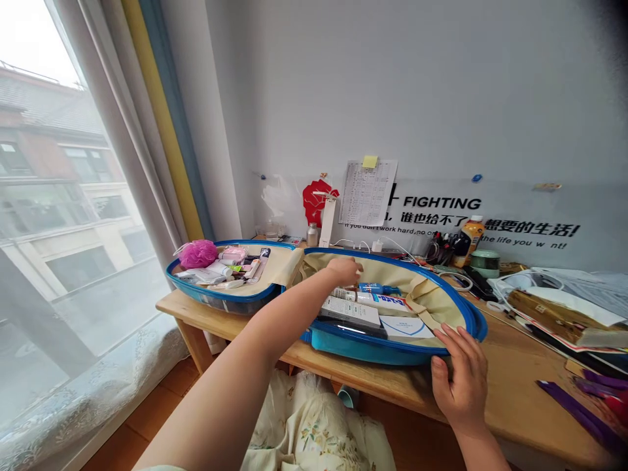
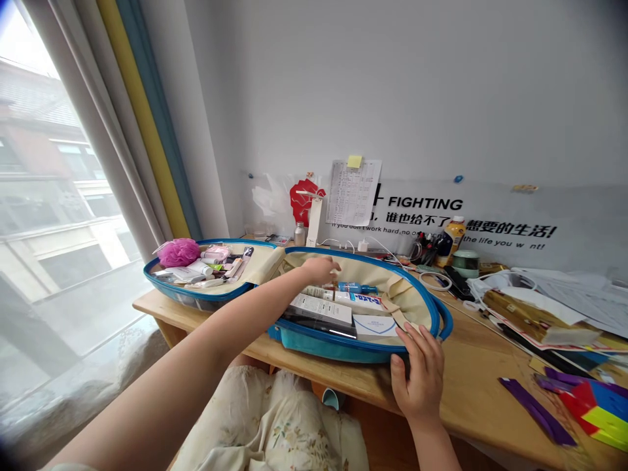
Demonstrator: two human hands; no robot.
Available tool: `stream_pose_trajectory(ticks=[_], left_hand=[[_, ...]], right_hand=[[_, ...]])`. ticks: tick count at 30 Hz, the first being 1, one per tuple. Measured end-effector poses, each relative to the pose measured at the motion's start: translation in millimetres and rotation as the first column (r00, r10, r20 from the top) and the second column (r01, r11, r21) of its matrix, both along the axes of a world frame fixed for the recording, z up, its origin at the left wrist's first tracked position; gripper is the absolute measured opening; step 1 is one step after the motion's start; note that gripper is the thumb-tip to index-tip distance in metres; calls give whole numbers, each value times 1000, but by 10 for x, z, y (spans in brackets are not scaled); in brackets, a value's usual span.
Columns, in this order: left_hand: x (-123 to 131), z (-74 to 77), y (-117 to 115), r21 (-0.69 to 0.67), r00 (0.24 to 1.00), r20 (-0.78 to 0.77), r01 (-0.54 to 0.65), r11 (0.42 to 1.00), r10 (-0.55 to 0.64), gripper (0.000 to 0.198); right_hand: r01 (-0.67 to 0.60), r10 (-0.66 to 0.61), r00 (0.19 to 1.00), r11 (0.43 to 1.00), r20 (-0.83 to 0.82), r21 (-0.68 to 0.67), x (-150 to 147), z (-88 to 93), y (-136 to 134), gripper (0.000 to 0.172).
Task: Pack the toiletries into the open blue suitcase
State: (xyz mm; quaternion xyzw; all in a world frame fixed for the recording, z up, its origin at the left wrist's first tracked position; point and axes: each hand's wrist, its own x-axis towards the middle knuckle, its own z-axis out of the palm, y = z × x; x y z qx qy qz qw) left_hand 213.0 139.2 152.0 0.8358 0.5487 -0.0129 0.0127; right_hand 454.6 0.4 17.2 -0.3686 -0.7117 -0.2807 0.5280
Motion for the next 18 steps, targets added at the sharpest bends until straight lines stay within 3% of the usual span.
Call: stream_pose_trajectory(ticks=[3, 7, 10, 13, 15, 18], left_hand=[[-422, 228, 52, 109, 990, 46, -137, 984, 133, 42], [-1375, 379, 3, 169, 923, 14, -381, 909, 385, 42], [-2143, 310, -199, 145, 835, -72, -532, 834, 545, 40], [-2718, 160, -458, 124, 759, -167, -617, 777, 630, 40], [-2946, 62, -585, 111, 736, -219, -633, 766, 640, 38], [-3088, -41, -645, 99, 737, -265, -621, 778, 622, 35]], right_hand=[[10, -10, 1000, 1000, -11, -17, 11, -24, 14, 40], [19, -21, 999, 999, -48, -42, 17, -59, 29, 37], [18, -20, 999, 999, -43, -47, 16, -56, 27, 36], [16, -16, 1000, 1000, -12, -16, 12, -35, 23, 37], [11, -11, 1000, 1000, -5, 2, 9, -26, 23, 37], [11, -11, 1000, 1000, -14, 1, 7, -30, 26, 37]])
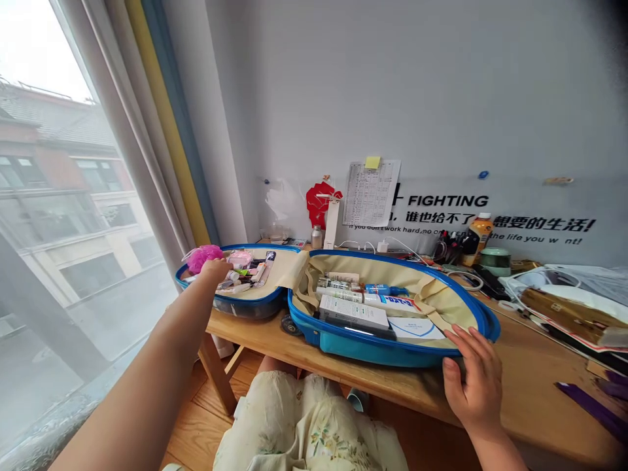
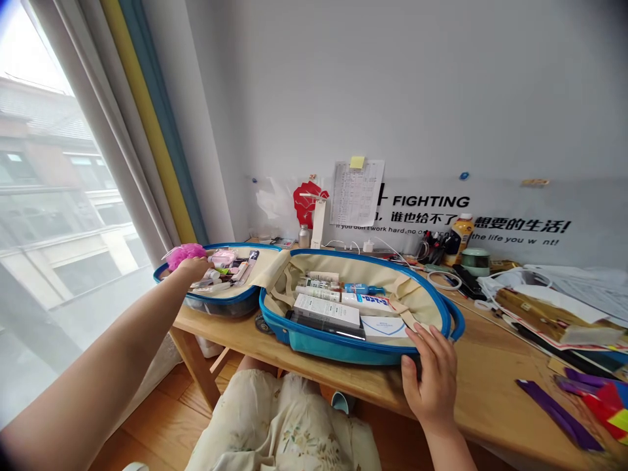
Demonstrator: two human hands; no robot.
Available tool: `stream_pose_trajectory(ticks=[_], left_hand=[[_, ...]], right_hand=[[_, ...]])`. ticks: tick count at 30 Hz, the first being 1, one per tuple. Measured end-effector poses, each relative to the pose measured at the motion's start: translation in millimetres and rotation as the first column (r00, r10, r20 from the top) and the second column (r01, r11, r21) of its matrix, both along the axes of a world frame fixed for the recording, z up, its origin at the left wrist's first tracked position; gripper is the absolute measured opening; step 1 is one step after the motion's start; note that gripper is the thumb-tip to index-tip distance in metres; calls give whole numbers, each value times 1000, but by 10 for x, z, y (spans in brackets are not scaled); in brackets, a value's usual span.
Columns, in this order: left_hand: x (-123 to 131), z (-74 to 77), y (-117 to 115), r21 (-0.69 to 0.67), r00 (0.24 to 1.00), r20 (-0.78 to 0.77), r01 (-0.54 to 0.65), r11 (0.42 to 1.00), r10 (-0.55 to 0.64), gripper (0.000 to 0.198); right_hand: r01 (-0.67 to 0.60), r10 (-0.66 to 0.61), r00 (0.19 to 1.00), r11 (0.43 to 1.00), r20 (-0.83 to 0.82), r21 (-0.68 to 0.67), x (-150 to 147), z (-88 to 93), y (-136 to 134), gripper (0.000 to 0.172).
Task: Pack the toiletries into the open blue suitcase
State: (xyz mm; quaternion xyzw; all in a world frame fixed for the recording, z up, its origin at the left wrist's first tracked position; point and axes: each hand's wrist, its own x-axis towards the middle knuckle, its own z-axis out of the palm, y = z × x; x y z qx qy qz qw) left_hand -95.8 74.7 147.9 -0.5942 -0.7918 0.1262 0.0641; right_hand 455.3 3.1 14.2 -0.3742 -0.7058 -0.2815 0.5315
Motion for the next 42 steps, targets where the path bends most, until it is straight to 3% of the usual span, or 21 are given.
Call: stream_pose_trajectory(ticks=[6, 11, 16, 20, 24, 27, 31, 35, 42], left_hand=[[11, -63, 115, -13, 997, -17, 73, 997, -73, 31], [18, -94, 69, 34, 997, -2, 81, 996, -81, 37], [136, 46, 40, 156, 996, 6, 85, 984, -87, 42], [550, 354, 174, 285, 977, 5, 205, 936, -215, 46], [1294, 529, 323, 267, 884, 31, 443, 856, -467, 51], [1867, 427, 368, 134, 772, 90, 617, 775, -630, 50], [2344, 170, 398, -23, 697, 162, 711, 703, -699, 45], [2482, 18, 465, -118, 705, 199, 707, 697, -681, 47], [2440, -67, 513, -139, 702, 275, 706, 695, -657, 42]], right_hand=[[16, -16, 1000, 1000, 4, -3, 0, -8, -8, 38], [12, -12, 1000, 1000, 7, -21, 7, -2, -15, 38], [11, -11, 1000, 1000, 2, -5, 0, 0, -15, 38], [4, -4, 1000, 1000, 4, -8, -1, -1, -16, 39], [-3, 3, 1000, 1000, -4, -20, 4, -12, -12, 40], [9, -9, 1000, 1000, -3, -13, -4, -7, -16, 40], [9, -9, 1000, 1000, 0, -19, -20, 12, -33, 39], [-16, 16, 1000, 1000, -13, -22, -22, 16, -40, 40], [-7, 7, 1000, 1000, 8, -4, -11, 9, -22, 41]])
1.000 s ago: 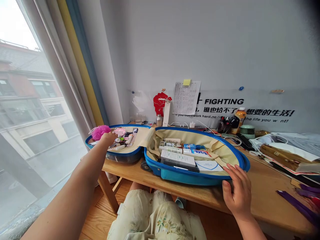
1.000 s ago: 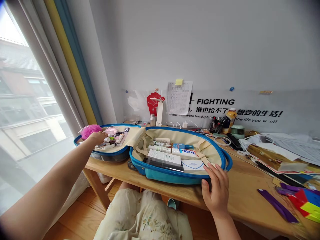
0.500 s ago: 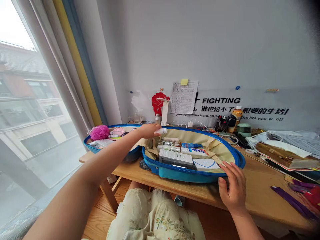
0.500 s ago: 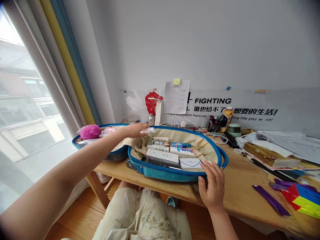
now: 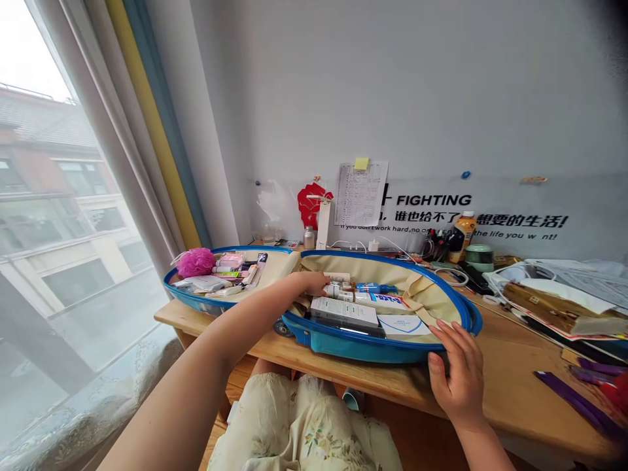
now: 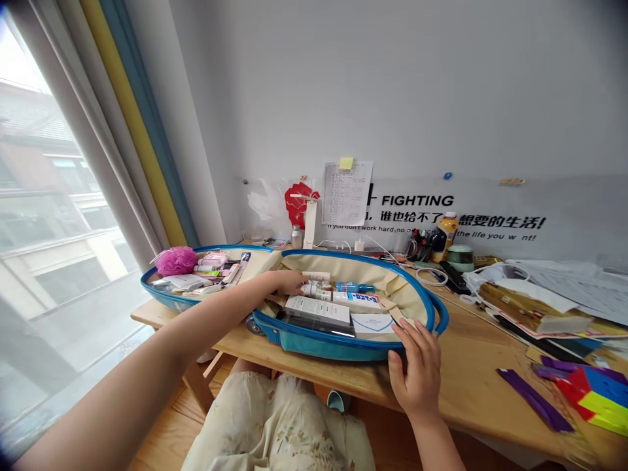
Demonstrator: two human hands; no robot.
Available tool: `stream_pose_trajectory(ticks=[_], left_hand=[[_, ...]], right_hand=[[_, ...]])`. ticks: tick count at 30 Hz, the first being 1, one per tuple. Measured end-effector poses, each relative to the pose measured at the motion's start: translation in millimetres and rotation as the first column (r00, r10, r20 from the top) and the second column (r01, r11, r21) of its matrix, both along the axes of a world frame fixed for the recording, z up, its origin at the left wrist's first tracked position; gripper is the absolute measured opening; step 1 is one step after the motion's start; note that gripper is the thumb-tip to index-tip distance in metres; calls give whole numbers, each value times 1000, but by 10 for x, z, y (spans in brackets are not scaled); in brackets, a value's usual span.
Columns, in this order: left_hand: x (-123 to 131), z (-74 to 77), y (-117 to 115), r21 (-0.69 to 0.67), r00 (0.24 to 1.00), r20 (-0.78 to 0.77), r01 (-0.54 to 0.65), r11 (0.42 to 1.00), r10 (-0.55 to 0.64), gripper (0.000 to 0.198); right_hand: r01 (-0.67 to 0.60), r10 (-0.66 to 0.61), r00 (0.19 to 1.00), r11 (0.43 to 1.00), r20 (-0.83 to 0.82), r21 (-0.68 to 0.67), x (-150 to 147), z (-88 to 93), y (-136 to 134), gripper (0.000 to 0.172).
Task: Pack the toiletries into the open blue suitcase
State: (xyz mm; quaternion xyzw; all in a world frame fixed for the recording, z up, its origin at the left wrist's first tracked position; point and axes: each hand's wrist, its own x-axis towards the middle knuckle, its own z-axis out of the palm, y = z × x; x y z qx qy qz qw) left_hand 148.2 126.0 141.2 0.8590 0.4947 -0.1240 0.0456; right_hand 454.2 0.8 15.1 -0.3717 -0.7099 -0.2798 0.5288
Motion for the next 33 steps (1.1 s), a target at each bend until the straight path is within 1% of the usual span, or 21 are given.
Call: stream_pose_trajectory(ticks=[4, 7, 9, 12, 13, 15, 17, 18, 20, 21, 24, 26, 28, 33], left_hand=[[-24, -28, -1, -23, 998, 60, -21, 1000, 22, 42], [-16, -42, -7, -16, 993, 106, -43, 999, 45, 40], [-22, -20, -5, 26, 988, 144, -58, 998, 54, 38], [-137, 90, 30, 155, 973, 216, -116, 981, 81, 36], [-224, 142, 51, 207, 966, 238, -154, 966, 103, 38], [-486, 239, 94, 294, 948, 263, -257, 920, 181, 43], [-849, 293, 115, 347, 919, 257, -375, 859, 298, 47], [-1054, 295, 109, 358, 899, 239, -432, 828, 366, 47], [-1468, 250, 58, 359, 850, 180, -525, 771, 495, 42], [-1661, 209, 16, 351, 826, 139, -556, 753, 545, 40], [-2112, 53, -130, 325, 765, 12, -612, 721, 644, 36], [-2289, -40, -202, 316, 739, -60, -624, 715, 671, 38], [-2383, -107, -232, 314, 729, -114, -618, 721, 675, 38], [-2452, -172, -166, 331, 744, -177, -571, 751, 644, 37]], right_hand=[[1, -1, 1000, 1000, -14, -11, 5, -12, 9, 39], [-1, 1, 1000, 1000, -18, 8, -2, -6, 9, 39], [1, -1, 1000, 1000, -8, 9, -9, 6, 5, 39], [4, -4, 1000, 1000, 4, 9, -11, 18, 1, 40], [6, -6, 1000, 1000, 4, 8, -8, 17, 1, 40], [14, -14, 1000, 1000, 0, 2, -1, 8, 4, 39], [18, -18, 1000, 1000, -3, -8, 7, -7, 8, 39], [17, -17, 1000, 1000, -4, -9, 10, -13, 10, 40], [15, -15, 1000, 1000, 3, -7, 14, -19, 12, 40], [17, -17, 1000, 1000, 7, -7, 14, -19, 12, 40], [20, -20, 1000, 1000, 9, -6, 9, -7, 9, 40], [19, -19, 1000, 1000, 7, -1, 4, 3, 5, 40], [23, -23, 1000, 1000, 8, 2, -1, 11, 1, 40], [26, -26, 1000, 1000, 14, 1, -3, 8, -2, 41]])
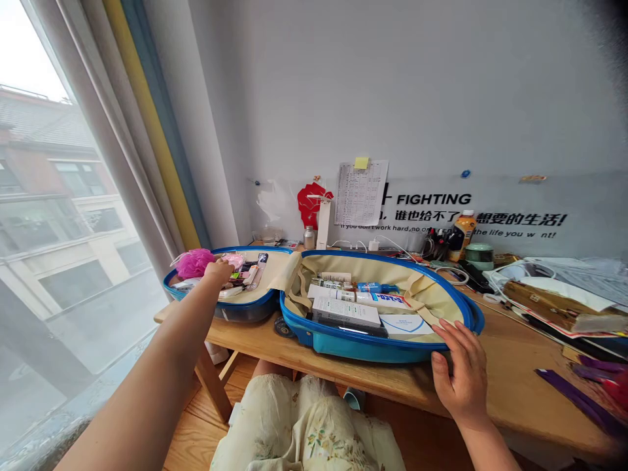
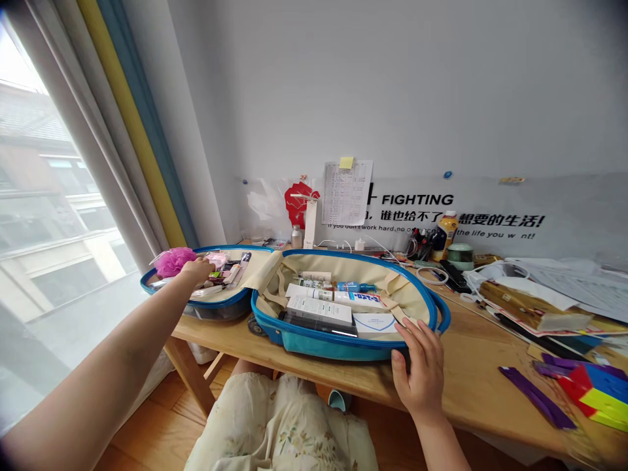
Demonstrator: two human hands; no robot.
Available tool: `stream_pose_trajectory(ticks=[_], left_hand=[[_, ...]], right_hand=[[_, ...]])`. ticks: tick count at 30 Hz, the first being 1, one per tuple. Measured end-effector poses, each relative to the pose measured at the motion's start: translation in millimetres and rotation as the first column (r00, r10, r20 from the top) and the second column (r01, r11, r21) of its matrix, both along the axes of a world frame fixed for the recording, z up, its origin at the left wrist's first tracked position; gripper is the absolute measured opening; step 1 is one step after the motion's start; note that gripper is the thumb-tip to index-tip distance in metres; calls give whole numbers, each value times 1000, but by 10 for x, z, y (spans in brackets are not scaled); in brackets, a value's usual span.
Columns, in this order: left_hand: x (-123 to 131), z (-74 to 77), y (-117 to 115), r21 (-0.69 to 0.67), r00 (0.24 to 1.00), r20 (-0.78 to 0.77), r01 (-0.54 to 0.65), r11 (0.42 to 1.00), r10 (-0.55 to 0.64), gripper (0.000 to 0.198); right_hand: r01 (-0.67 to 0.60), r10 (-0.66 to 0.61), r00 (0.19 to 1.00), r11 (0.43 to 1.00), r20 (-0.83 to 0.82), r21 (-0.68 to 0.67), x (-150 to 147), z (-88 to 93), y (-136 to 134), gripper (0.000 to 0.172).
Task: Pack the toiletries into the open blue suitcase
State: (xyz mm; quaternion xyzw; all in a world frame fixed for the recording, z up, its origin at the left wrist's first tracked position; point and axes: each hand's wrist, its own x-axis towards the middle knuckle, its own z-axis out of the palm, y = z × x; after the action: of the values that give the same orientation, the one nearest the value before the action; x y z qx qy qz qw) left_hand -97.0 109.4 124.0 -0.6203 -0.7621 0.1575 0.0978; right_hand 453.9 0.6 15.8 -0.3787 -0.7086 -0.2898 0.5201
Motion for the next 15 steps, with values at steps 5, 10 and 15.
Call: stream_pose_trajectory(ticks=[5, 10, 15], left_hand=[[-30, -1, 29, 25, 999, -28, 22, 999, -21, 38], [-24, 16, -67, 91, 998, -16, 57, 994, -55, 32], [99, 111, -121, 208, 994, 29, 95, 973, -103, 35]], right_hand=[[-1, 0, 1000, 1000, -12, -20, 11, -29, 7, 42], [-5, 4, 1000, 1000, -21, -16, 13, -27, 6, 40], [-5, 4, 1000, 1000, -19, -20, -3, -15, -3, 40]])
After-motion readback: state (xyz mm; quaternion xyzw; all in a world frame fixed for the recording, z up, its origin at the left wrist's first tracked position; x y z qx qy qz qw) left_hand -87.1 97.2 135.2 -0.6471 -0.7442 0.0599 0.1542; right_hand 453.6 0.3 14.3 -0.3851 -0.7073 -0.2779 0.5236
